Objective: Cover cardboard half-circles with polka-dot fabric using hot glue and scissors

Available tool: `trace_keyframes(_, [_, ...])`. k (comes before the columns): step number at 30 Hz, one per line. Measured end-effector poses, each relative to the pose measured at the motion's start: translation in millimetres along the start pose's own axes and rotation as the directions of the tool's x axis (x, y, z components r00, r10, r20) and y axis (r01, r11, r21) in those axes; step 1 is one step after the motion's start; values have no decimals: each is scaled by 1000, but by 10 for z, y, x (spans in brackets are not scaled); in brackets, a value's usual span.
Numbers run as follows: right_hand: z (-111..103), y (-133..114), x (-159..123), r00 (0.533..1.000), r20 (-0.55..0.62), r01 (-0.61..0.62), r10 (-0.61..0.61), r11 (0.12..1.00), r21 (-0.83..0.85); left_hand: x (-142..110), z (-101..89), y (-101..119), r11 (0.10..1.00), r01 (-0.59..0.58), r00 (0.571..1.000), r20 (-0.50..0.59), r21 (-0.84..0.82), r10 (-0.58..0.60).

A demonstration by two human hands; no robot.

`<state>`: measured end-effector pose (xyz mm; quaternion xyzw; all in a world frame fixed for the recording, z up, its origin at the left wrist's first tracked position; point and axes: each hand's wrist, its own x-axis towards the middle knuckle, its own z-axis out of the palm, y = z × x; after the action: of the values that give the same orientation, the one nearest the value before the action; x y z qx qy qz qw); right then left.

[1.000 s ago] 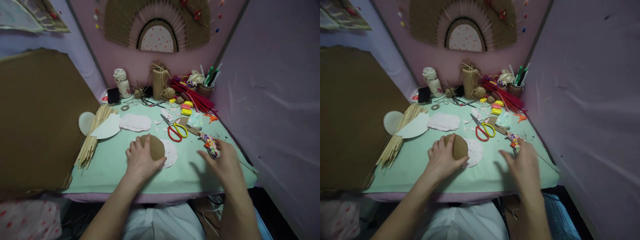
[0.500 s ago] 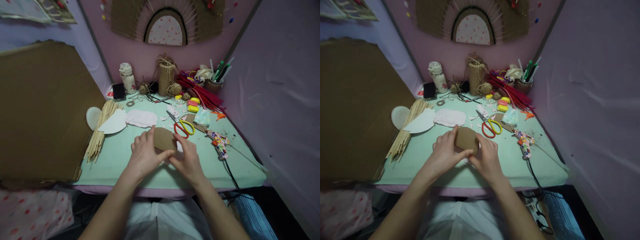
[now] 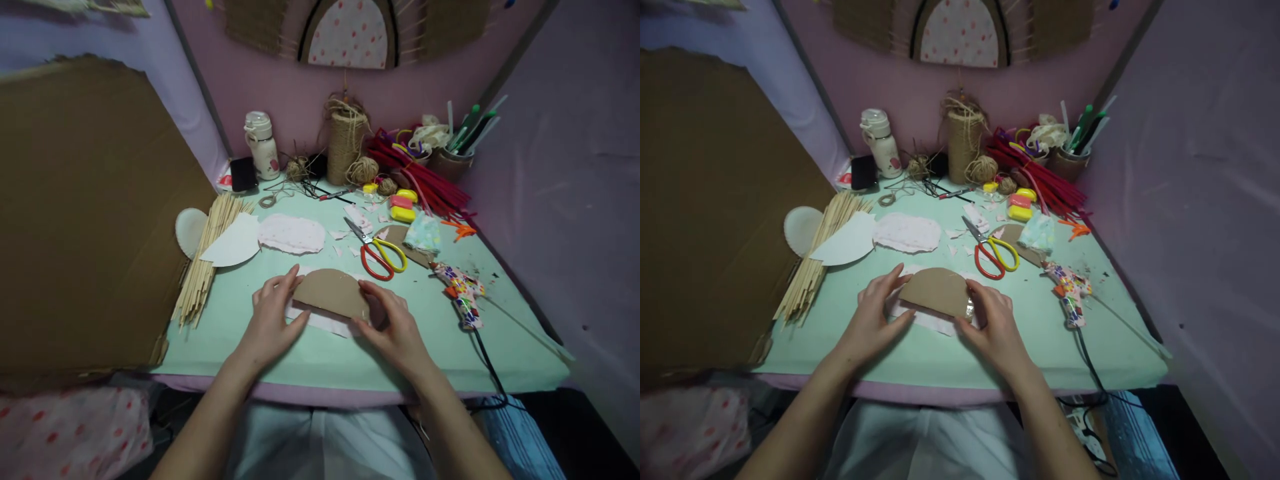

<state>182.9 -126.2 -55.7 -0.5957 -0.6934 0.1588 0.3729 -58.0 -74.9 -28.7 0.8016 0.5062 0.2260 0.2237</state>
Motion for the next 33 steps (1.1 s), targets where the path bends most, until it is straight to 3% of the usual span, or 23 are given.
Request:
trace_keyframes(9, [0, 77, 10, 995, 85, 56, -51, 997, -52, -11, 79, -152, 997, 26, 1000, -6, 69, -26])
trace_keyframes(33, [12, 71, 10, 990, 144, 17, -7, 998, -68, -15, 86, -150, 992, 50, 998, -37, 118, -46])
